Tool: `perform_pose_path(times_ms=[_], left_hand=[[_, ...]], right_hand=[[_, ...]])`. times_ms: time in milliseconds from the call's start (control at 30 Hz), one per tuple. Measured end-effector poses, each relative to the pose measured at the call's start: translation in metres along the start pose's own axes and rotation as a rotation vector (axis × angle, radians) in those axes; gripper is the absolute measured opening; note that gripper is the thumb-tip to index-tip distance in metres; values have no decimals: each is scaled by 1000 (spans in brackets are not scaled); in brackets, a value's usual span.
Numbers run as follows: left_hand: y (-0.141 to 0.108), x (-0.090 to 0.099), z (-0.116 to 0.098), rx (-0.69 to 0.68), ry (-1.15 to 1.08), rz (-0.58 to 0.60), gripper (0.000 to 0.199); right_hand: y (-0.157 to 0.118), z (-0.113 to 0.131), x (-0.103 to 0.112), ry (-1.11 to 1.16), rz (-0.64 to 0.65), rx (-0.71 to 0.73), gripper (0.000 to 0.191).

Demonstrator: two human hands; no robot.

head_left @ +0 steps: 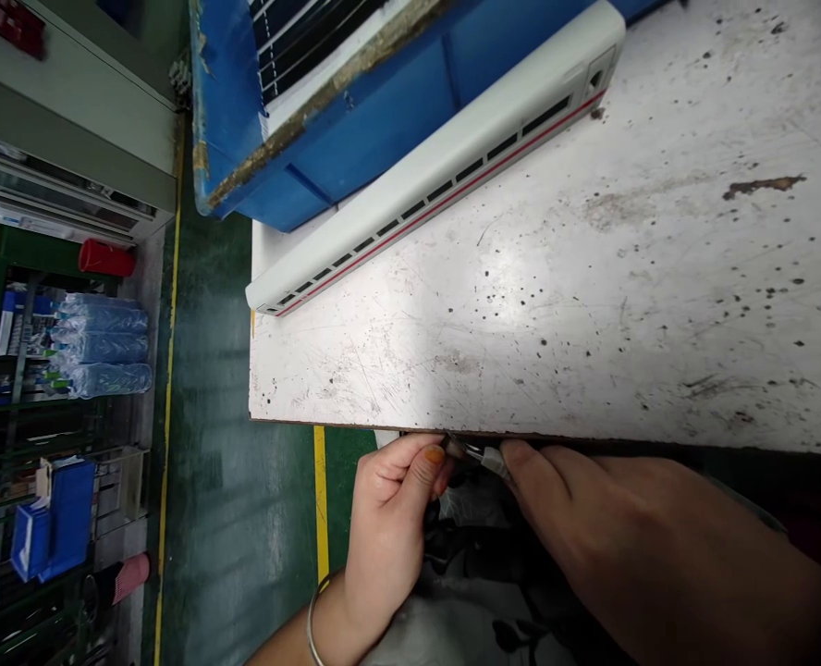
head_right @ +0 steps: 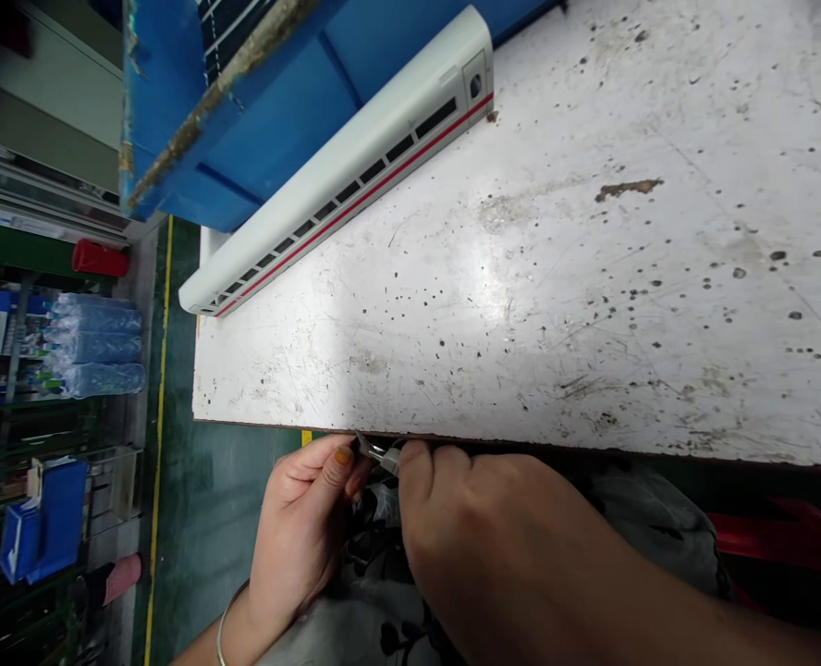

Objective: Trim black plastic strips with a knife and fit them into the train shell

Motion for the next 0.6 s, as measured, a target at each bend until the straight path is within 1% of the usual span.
perform_pose_path(times_ms=[100, 167, 400, 600], left_hand=[[0, 0, 2, 2, -24, -9, 44], [0, 0, 3, 4, -33, -11, 44], [0, 0, 2, -9, -20, -7, 47], [0, 0, 3, -15, -23, -8, 45]], right_hand=[[-2, -5, -6, 77, 126, 26, 28], [-2, -7, -8, 92, 149, 42, 27], [-1, -3, -7, 45, 17, 9, 22], [2, 4, 0, -43, -85, -8, 25]])
Point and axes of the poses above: each hand's wrist, its own y-axis towards the middle knuckle, its own x-axis out of the back of the hand, z = x × y, the point moved 4 cm from there along y, towards the middle knuckle, and after that the axes turned 5 degrees about z, right-handed, at the moved point
